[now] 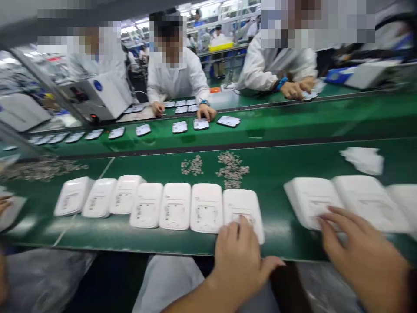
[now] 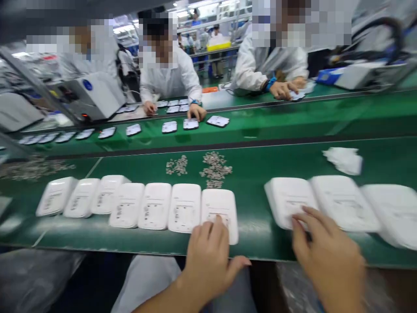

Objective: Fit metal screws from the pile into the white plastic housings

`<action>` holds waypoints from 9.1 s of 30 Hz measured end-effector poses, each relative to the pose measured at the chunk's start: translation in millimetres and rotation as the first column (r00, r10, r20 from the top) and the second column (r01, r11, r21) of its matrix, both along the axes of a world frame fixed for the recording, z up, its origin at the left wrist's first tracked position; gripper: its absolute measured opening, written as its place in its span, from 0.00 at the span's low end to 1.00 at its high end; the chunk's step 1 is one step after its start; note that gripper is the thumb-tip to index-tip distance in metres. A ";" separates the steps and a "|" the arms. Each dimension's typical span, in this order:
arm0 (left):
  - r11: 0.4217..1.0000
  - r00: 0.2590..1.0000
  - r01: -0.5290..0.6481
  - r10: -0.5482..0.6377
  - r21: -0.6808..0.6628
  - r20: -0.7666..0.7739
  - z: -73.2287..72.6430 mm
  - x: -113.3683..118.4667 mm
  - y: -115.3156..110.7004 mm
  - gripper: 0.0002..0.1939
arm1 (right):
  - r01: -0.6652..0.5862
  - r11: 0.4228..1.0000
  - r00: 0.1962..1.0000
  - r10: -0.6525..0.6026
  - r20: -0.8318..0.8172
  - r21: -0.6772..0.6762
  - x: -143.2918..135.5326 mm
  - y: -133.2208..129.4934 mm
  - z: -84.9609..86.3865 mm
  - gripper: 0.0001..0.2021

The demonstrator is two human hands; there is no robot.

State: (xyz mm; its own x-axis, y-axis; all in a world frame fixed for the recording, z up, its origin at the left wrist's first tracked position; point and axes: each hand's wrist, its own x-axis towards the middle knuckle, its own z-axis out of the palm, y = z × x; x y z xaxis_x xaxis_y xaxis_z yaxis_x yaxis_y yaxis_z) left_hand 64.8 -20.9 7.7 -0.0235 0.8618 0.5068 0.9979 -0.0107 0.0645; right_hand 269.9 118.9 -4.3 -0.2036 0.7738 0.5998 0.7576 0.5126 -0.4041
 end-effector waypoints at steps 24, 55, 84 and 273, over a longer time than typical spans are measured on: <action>0.955 0.947 0.291 -0.281 -0.051 0.153 -1.5 64.4 73.4 0.31 | -0.467 0.881 0.878 0.472 0.084 -0.075 -25.1 21.1 71.0 0.10; 0.961 0.925 0.275 -0.268 0.014 0.269 -3.4 50.7 62.6 0.19 | -0.655 0.739 0.647 0.656 0.389 -0.156 -32.5 57.4 45.3 0.10; 0.968 0.963 0.245 -0.238 -0.048 0.127 -3.2 53.2 60.9 0.19 | -0.659 0.749 0.697 0.644 0.315 -0.073 -29.2 49.5 38.8 0.11; 0.765 0.776 0.629 -0.628 0.137 -0.061 -24.7 68.3 53.6 0.05 | -0.579 0.795 0.638 0.580 0.507 -0.180 44.1 9.7 56.5 0.13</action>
State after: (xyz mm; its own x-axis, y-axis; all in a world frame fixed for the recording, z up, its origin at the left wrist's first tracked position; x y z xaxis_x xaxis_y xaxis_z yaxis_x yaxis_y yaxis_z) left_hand 133.1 32.7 -17.0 0.5041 0.6005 0.6207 0.7650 -0.6440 0.0017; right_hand 314.1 128.6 52.2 -0.8825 0.3900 0.2627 0.3914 0.9189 -0.0493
